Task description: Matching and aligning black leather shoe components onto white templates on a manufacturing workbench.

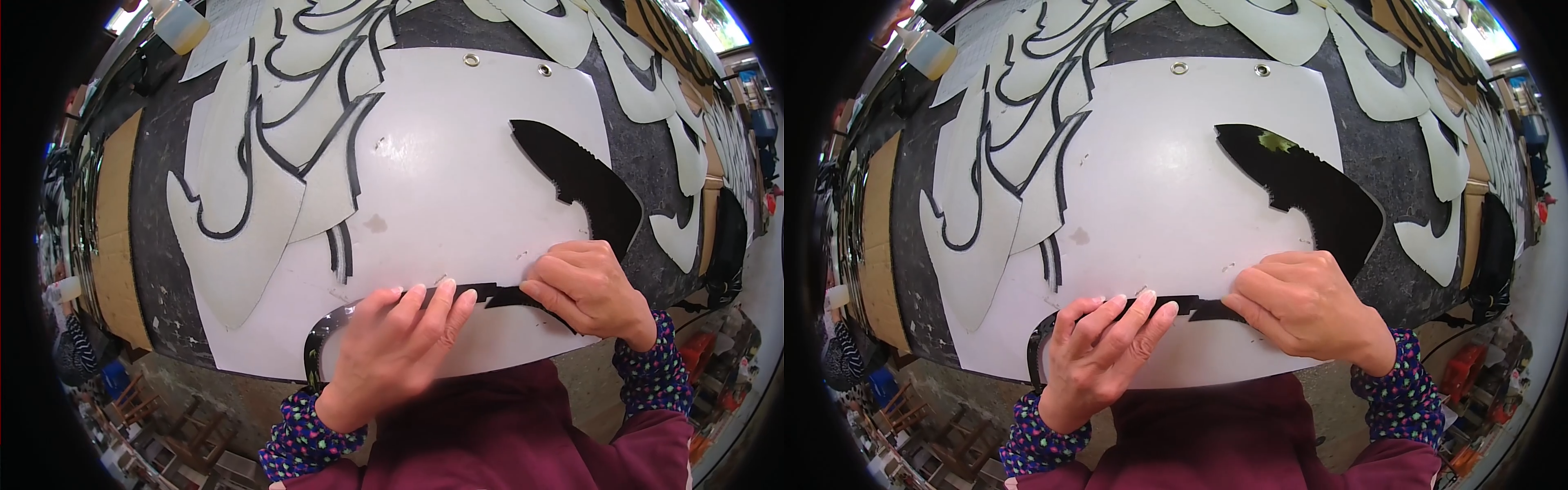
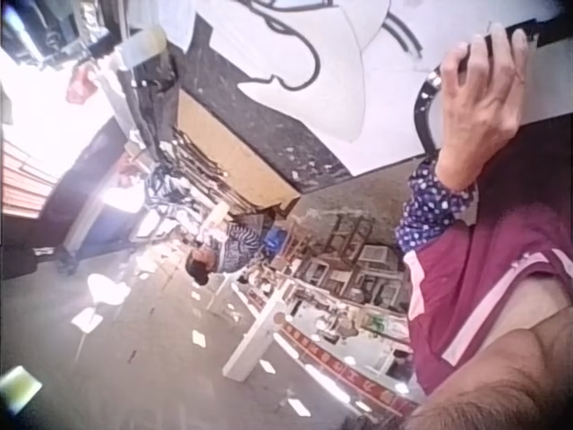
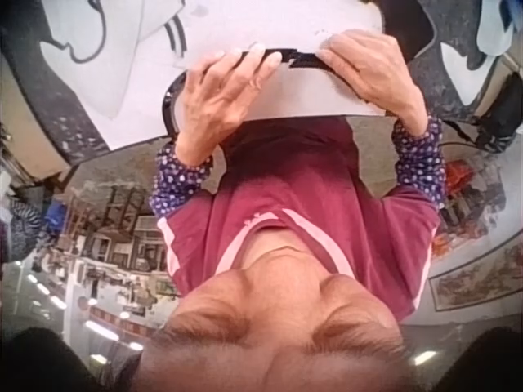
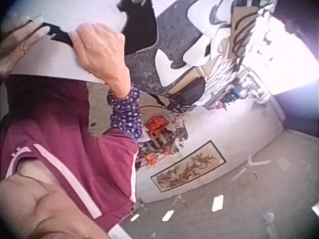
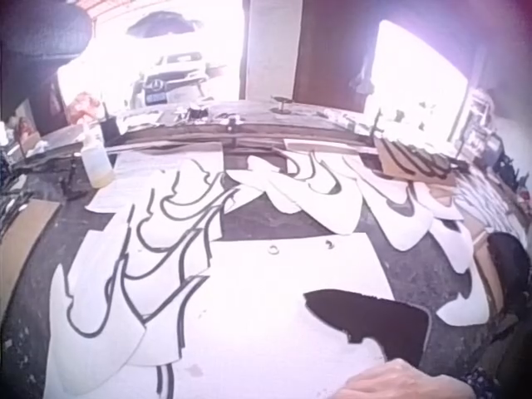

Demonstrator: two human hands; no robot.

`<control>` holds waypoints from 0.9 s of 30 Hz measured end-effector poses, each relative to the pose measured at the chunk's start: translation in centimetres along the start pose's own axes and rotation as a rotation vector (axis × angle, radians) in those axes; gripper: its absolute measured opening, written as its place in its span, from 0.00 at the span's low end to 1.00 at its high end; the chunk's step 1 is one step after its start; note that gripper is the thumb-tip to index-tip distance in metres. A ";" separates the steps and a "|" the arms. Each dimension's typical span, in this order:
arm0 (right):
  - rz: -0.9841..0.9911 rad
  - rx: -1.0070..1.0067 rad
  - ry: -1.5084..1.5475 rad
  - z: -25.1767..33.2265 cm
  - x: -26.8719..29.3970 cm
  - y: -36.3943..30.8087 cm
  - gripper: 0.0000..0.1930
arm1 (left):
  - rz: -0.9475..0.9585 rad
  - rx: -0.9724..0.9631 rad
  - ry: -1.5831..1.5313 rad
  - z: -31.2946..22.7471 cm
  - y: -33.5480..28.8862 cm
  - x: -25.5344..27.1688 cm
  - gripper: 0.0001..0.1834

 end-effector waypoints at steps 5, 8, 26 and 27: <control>-0.034 -0.015 0.137 -0.6 0.1 -0.7 0.10 | -0.003 0.000 0.007 -0.1 0.0 -0.1 0.21; -0.052 -0.030 0.091 -0.2 -0.1 -0.2 0.10 | 0.006 0.002 0.000 -0.1 0.1 0.0 0.21; -0.037 -0.048 -0.017 0.0 -0.4 0.2 0.12 | 0.008 -0.001 -0.003 0.0 0.2 0.0 0.21; -0.032 -0.049 -0.020 0.0 -0.4 0.2 0.12 | 0.006 -0.003 0.000 0.0 0.2 0.0 0.21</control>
Point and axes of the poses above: each hand's wrist, its own y-axis towards the middle knuckle, its own x-axis out of the back of the hand, z = x × y, the point moved 3 cm from there along y, towards the middle knuckle, and after that the axes turned 12 degrees about x, right-handed, at the moved point
